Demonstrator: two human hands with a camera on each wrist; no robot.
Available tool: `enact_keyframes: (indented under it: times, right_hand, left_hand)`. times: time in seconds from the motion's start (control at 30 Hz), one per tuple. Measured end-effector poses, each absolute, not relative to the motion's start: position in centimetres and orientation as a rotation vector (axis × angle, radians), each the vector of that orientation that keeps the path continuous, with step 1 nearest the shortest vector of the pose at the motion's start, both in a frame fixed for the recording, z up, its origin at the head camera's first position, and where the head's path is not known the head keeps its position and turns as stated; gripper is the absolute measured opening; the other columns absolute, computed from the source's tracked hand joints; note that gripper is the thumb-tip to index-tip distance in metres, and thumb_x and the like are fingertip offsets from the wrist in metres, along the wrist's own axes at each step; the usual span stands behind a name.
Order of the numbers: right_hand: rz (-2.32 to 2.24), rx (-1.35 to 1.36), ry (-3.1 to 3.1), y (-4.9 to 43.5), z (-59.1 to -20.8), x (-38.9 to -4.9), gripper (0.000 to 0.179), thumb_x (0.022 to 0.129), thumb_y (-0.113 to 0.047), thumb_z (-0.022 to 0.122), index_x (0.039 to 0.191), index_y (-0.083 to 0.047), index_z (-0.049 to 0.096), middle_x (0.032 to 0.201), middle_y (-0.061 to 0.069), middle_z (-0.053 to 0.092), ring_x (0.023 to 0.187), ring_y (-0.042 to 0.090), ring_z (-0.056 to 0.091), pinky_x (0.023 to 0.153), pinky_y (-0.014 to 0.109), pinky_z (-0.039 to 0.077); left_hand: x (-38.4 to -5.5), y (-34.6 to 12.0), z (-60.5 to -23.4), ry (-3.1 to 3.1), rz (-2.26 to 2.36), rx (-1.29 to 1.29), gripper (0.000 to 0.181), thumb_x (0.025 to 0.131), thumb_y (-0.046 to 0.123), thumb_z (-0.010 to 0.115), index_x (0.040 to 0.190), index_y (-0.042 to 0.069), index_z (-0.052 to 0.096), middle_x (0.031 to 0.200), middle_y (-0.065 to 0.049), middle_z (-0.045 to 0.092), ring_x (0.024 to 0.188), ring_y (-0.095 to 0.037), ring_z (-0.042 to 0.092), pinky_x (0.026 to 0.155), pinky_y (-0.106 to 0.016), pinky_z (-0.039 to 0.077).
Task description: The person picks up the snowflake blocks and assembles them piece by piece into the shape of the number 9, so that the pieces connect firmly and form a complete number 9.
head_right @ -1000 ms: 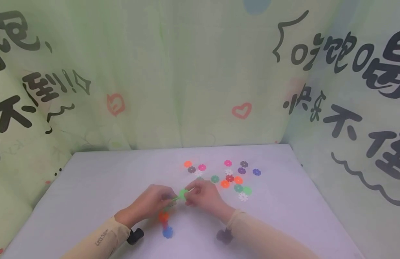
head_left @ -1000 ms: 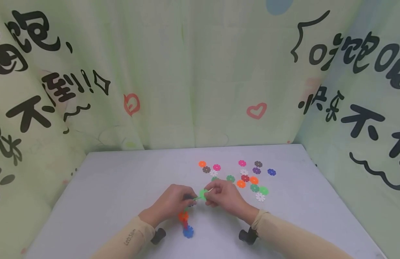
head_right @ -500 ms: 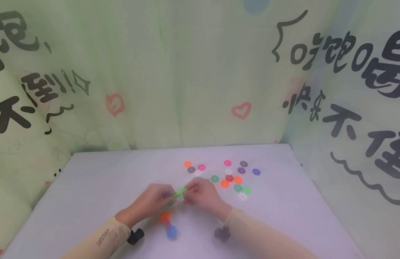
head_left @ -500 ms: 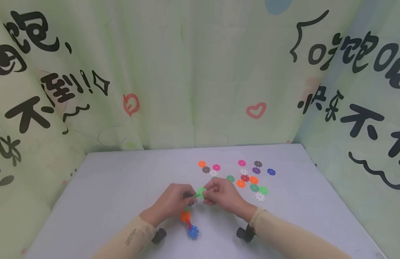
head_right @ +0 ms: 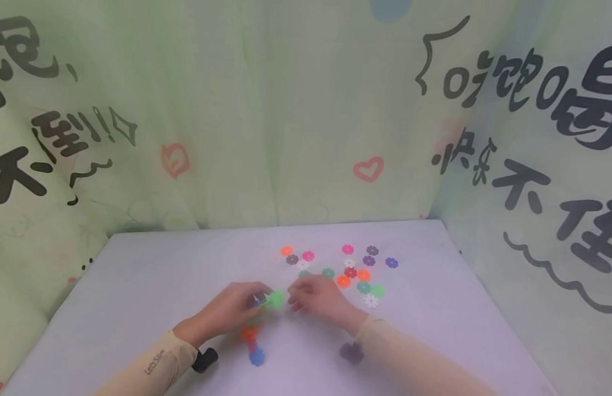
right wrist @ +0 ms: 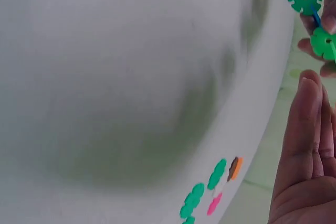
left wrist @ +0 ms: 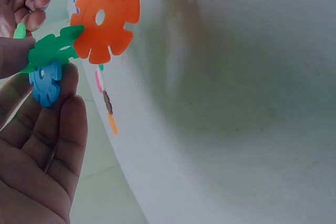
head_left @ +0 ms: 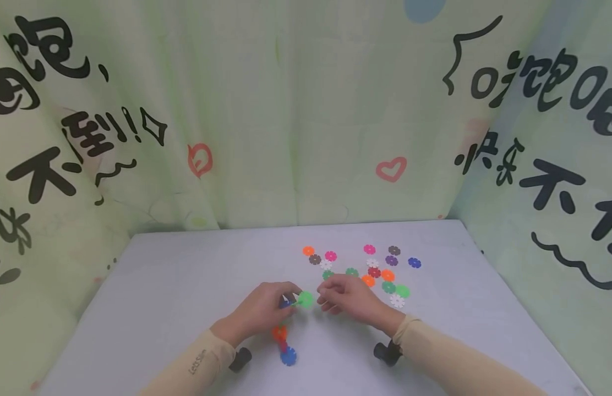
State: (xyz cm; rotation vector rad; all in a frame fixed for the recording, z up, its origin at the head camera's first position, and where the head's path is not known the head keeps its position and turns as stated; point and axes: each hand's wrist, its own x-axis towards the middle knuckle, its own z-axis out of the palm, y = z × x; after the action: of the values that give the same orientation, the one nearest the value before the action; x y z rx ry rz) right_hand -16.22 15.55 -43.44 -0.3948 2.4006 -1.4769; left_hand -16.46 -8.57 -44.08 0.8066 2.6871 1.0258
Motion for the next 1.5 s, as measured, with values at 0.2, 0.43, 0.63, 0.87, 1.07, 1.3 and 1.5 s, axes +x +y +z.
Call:
enact_keyframes:
  times: [0.2, 0.43, 0.63, 0.87, 1.07, 1.3, 1.5]
  right_hand:
    - [-1.292, -0.500, 2.493, 17.1, -43.3, -16.5, 0.018, 0.097, -0.017, 0.065, 0.111, -0.005, 0.068, 0.097, 0.005, 0.071, 0.087, 0.019, 0.069, 0.077, 0.034, 0.057]
    - [-0.882, -0.628, 2.820, 21.0, -43.1, -17.6, 0.017, 0.093, -0.011, 0.070, 0.110, -0.011, 0.071, 0.098, -0.009, 0.068, 0.093, 0.015, 0.064, 0.081, 0.037, 0.054]
    - [-0.645, -0.558, 2.928, 25.3, -44.0, -18.6, 0.020, 0.088, -0.003, 0.070, 0.107, -0.010, 0.072, 0.098, -0.004, 0.068, 0.093, 0.018, 0.064, 0.085, 0.042, 0.054]
    - [-0.427, -0.470, 2.922, 27.7, -44.7, -18.2, 0.028, 0.083, -0.010, 0.079, 0.110, -0.011, 0.072, 0.100, -0.004, 0.067, 0.099, 0.023, 0.063, 0.089, 0.046, 0.052]
    - [-0.341, -0.447, 2.930, 29.0, -45.0, -17.7, 0.028, 0.080, -0.012, 0.083, 0.107, -0.013, 0.073, 0.097, -0.004, 0.065, 0.096, 0.023, 0.062, 0.087, 0.045, 0.054]
    - [-0.328, -0.396, 2.911, 29.1, -44.8, -17.6, 0.030, 0.078, -0.015, 0.086, 0.105, -0.015, 0.073, 0.094, -0.005, 0.062, 0.091, 0.019, 0.061, 0.084, 0.043, 0.055]
    - [-0.345, -0.379, 2.887, 29.4, -44.8, -17.8, 0.028, 0.077, -0.015, 0.087, 0.100, -0.016, 0.071, 0.087, -0.006, 0.059, 0.085, 0.016, 0.059, 0.079, 0.039, 0.055]
  left_hand:
    - [-16.5, -8.7, -44.0, 2.674, 1.027, 0.774, 0.040, 0.089, 0.013, 0.073, 0.128, 0.018, 0.064, 0.099, 0.006, 0.068, 0.082, -0.010, 0.060, 0.074, -0.030, 0.052]
    - [-16.5, -8.7, -44.0, 2.697, 0.998, 0.785, 0.045, 0.089, 0.009, 0.068, 0.133, 0.018, 0.062, 0.099, 0.005, 0.066, 0.077, -0.010, 0.056, 0.070, -0.028, 0.050]
    - [-16.4, -8.7, -43.9, 2.708, 0.980, 0.743, 0.043, 0.089, 0.009, 0.067, 0.130, 0.020, 0.063, 0.103, 0.003, 0.067, 0.076, -0.010, 0.056, 0.068, -0.028, 0.049]
    - [-16.3, -8.9, -43.8, 2.715, 0.969, 0.761, 0.040, 0.091, 0.013, 0.069, 0.130, 0.020, 0.063, 0.098, 0.005, 0.067, 0.075, -0.010, 0.056, 0.068, -0.029, 0.049]
    - [-16.5, -9.3, -44.1, 2.721, 0.972, 0.754, 0.039, 0.091, 0.015, 0.069, 0.129, 0.020, 0.063, 0.098, 0.006, 0.067, 0.075, -0.009, 0.056, 0.068, -0.028, 0.049]
    - [-16.5, -9.5, -44.0, 2.720, 0.995, 0.783, 0.037, 0.091, 0.013, 0.070, 0.127, 0.019, 0.064, 0.095, 0.006, 0.066, 0.073, -0.010, 0.055, 0.067, -0.029, 0.048]
    - [-16.4, -9.3, -44.0, 2.728, 0.987, 0.764, 0.036, 0.091, 0.014, 0.071, 0.126, 0.019, 0.065, 0.093, 0.007, 0.066, 0.074, -0.010, 0.055, 0.067, -0.029, 0.048]
